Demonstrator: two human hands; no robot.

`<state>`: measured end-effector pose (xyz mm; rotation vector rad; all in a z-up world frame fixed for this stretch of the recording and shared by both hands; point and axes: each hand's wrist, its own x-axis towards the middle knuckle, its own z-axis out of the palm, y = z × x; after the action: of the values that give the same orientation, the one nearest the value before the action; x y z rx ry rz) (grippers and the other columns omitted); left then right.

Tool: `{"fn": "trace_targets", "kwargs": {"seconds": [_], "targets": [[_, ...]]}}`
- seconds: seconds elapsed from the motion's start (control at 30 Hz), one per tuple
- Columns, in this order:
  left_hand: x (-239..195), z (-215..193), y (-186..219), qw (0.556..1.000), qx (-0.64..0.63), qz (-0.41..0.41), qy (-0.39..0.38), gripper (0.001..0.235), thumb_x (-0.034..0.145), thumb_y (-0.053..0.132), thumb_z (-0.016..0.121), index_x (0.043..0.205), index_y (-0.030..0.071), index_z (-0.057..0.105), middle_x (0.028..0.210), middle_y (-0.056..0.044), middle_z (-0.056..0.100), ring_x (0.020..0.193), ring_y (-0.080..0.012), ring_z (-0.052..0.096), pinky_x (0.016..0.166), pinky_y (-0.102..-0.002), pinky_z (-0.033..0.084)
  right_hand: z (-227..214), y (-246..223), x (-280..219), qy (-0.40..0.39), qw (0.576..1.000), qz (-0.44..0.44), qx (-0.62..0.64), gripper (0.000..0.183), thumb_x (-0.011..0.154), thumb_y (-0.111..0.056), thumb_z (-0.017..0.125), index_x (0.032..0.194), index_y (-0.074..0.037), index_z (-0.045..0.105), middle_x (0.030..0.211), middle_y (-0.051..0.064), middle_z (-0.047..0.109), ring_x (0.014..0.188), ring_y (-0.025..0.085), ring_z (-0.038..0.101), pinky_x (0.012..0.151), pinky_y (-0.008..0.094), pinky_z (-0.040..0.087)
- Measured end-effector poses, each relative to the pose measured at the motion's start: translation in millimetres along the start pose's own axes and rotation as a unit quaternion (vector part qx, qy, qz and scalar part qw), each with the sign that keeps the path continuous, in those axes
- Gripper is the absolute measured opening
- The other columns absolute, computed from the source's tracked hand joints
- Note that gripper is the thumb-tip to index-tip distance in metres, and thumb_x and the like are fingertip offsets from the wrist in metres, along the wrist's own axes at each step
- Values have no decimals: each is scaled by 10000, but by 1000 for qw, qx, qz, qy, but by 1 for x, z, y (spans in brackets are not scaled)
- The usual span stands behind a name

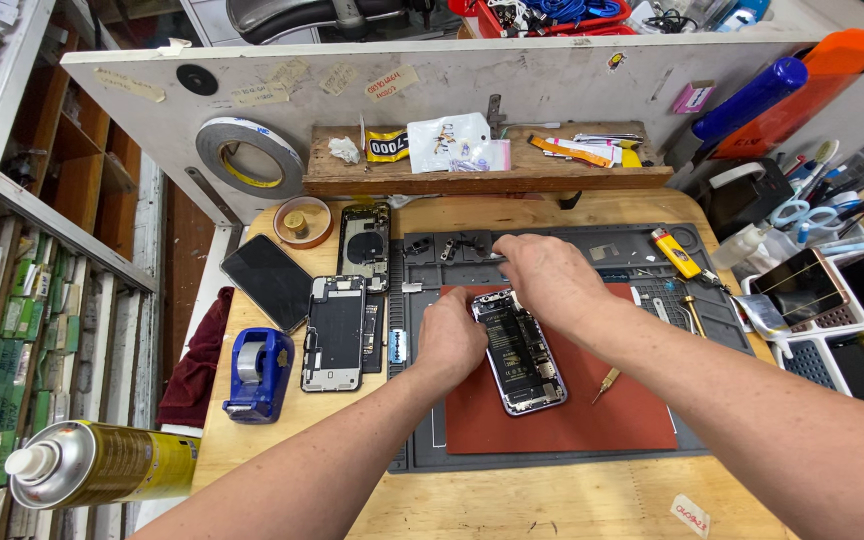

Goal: The person uses a screwdriver and a plastic pry tool to remove screws and disconnect internal components from a disassembled smartphone. They carefully lift and set aside small parts while working on the motherboard area.

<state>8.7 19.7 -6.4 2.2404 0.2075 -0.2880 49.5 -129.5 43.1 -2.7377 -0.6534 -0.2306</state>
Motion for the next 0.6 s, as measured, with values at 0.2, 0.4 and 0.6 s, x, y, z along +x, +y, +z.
{"fn": "trace_targets", "kwargs": {"seconds": [0.2,0.4,0.6], "targets": [[2,3,-4,1000,-5,14,13,412,818,50,724,1228,64,685,1099,-200,740,1072,-343,708,964,-421,550,-19,6,6,-134,988,83,6,324,948,-279,624,1221,-106,649,1036,159,746,1033,363,697,890,465,542],[4,4,-6,1000,-5,18,18,395,815,51,716,1209,72,700,1086,-194,748,1069,-345,710,965,-423,547,-29,5,5,-136,986,95,9,334,877,-256,665,1183,-125,642,1021,144,749,1019,367,688,867,491,534],[2,2,-5,1000,-5,11,13,409,819,52,720,1226,75,689,1101,-185,744,1076,-341,707,960,-422,547,-28,0,4,-141,980,137,-10,264,943,-299,644,1137,-123,676,1018,144,756,1016,363,701,897,481,540]]}}
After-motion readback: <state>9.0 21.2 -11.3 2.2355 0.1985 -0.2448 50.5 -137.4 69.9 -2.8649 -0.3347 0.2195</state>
